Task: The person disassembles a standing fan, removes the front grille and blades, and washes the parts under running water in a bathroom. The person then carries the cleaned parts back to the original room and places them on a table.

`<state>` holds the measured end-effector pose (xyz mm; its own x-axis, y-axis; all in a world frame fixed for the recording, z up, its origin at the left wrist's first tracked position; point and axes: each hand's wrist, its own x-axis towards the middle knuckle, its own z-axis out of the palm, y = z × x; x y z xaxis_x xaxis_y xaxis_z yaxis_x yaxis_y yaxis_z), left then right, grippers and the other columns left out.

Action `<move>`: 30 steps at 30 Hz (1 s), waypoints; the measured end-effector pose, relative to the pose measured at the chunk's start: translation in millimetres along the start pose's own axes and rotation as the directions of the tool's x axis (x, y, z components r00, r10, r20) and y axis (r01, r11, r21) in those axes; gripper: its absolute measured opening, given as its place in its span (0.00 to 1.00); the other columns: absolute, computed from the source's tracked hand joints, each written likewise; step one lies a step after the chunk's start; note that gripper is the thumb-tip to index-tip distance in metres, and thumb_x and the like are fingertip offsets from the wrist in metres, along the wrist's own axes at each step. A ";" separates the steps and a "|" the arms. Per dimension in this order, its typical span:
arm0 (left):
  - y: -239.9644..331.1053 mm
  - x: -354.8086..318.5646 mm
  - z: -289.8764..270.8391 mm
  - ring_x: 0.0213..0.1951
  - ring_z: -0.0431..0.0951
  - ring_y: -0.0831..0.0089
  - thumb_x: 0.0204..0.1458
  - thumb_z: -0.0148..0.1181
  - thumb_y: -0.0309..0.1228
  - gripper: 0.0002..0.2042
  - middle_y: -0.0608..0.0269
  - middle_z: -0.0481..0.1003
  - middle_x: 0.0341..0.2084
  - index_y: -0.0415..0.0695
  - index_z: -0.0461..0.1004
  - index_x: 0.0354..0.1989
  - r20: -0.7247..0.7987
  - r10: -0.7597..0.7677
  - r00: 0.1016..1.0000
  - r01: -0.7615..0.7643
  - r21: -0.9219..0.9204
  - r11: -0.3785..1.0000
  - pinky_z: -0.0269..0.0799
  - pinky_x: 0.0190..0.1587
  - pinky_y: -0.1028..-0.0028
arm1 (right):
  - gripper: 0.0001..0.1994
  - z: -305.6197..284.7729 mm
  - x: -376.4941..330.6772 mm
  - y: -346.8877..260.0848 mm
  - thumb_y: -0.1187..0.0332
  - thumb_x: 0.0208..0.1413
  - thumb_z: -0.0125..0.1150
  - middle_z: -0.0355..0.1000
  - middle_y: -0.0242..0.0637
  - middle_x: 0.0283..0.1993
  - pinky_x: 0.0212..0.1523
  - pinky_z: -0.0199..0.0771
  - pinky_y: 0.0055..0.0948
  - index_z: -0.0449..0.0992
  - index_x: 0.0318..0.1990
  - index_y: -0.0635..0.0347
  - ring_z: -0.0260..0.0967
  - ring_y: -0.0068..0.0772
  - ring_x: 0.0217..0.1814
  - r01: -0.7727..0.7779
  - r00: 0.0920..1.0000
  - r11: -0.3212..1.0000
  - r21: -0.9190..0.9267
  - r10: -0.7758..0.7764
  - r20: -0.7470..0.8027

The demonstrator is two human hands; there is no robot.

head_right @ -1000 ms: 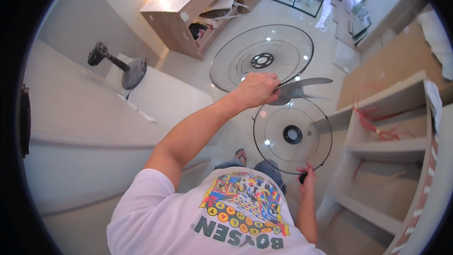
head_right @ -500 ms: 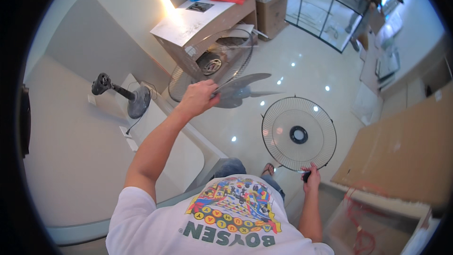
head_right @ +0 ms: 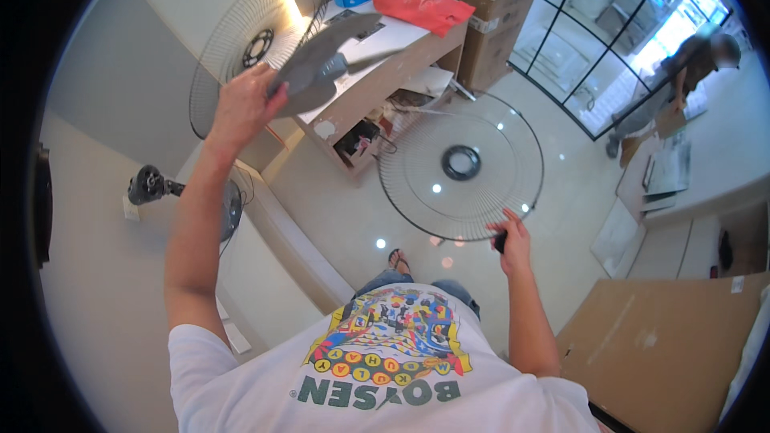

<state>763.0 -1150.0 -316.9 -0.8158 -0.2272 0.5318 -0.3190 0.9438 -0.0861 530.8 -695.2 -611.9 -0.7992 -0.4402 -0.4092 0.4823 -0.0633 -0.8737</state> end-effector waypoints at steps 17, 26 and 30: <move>-108.3 216.9 251.7 0.44 0.80 0.59 0.47 0.74 0.34 0.15 0.59 0.75 0.36 0.44 0.76 0.39 0.329 0.064 0.942 -0.095 0.080 0.992 0.78 0.45 0.61 | 0.24 387.3 411.9 -38.1 0.68 0.64 0.57 0.79 0.44 0.35 0.18 0.68 0.28 0.64 0.67 0.62 0.70 0.29 0.20 -0.185 0.878 0.981 0.064 0.136 0.460; -129.4 217.1 353.2 0.46 0.79 0.60 0.40 0.78 0.41 0.23 0.60 0.75 0.39 0.43 0.76 0.41 0.529 -0.130 0.839 0.138 0.024 0.990 0.77 0.48 0.63 | 0.25 382.2 497.6 -89.9 0.49 0.70 0.57 0.81 0.43 0.39 0.19 0.69 0.25 0.72 0.62 0.61 0.69 0.26 0.19 -0.260 0.794 0.930 -0.259 0.359 0.490; -135.6 216.0 368.5 0.41 0.80 0.59 0.46 0.75 0.40 0.20 0.59 0.77 0.35 0.43 0.76 0.42 0.658 -0.088 0.748 0.194 -0.091 0.977 0.79 0.45 0.60 | 0.23 361.4 510.0 -140.7 0.49 0.71 0.55 0.81 0.42 0.40 0.20 0.69 0.24 0.75 0.59 0.61 0.70 0.23 0.20 -0.099 0.904 0.937 -0.336 0.226 0.363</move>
<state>452.2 -1415.5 -500.9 -0.8996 -0.4104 -0.1495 -0.4263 0.8995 0.0958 185.0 -1234.4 -602.6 -0.4834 -0.7375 -0.4716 0.4103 0.2850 -0.8663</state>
